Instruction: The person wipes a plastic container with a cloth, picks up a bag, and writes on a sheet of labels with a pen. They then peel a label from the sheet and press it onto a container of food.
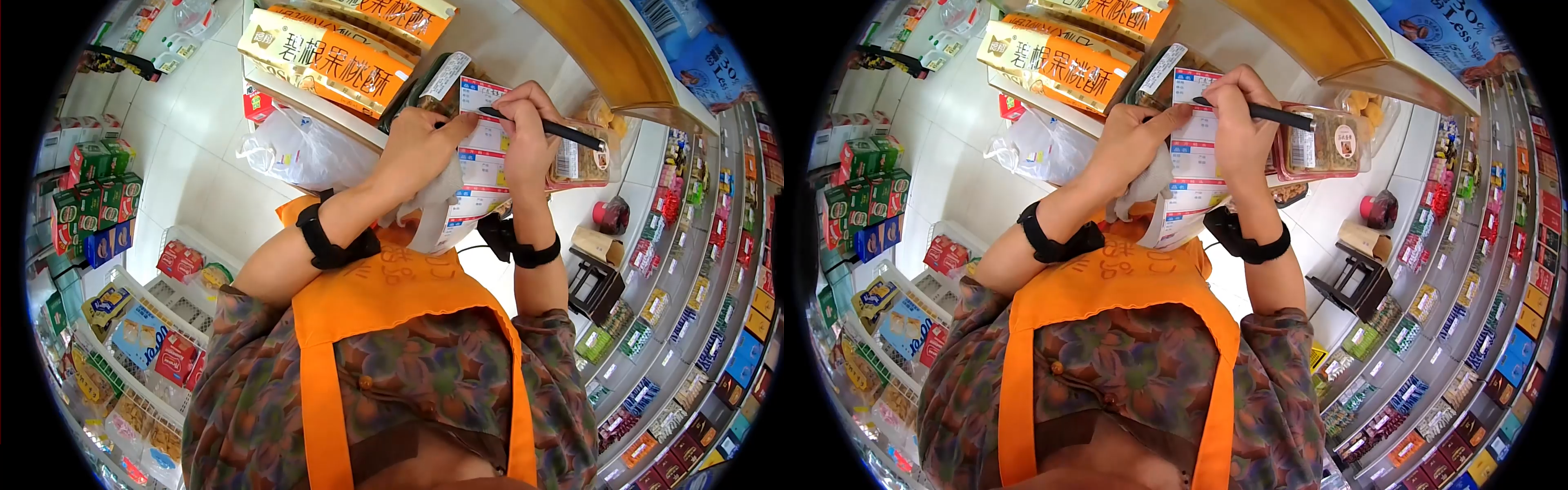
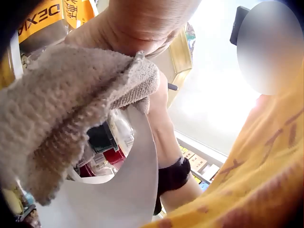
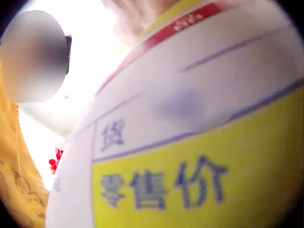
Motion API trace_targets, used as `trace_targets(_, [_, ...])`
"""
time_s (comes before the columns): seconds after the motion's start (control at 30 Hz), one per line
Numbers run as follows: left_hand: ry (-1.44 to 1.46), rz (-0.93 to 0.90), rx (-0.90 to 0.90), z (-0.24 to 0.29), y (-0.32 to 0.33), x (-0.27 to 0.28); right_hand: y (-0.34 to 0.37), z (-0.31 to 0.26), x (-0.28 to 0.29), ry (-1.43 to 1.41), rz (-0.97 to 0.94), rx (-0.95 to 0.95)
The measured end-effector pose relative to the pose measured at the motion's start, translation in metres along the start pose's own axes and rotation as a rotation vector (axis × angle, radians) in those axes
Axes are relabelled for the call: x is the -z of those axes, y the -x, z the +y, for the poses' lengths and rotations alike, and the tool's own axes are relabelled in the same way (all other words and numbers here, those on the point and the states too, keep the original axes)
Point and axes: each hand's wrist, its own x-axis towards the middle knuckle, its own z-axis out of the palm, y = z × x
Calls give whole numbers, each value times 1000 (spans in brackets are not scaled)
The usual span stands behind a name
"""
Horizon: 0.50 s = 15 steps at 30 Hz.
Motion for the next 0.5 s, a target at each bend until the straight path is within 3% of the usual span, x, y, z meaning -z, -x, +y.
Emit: trace_targets(0.5, [-8,34,-6,5,4,-2,1,5,-2,98,2,45])
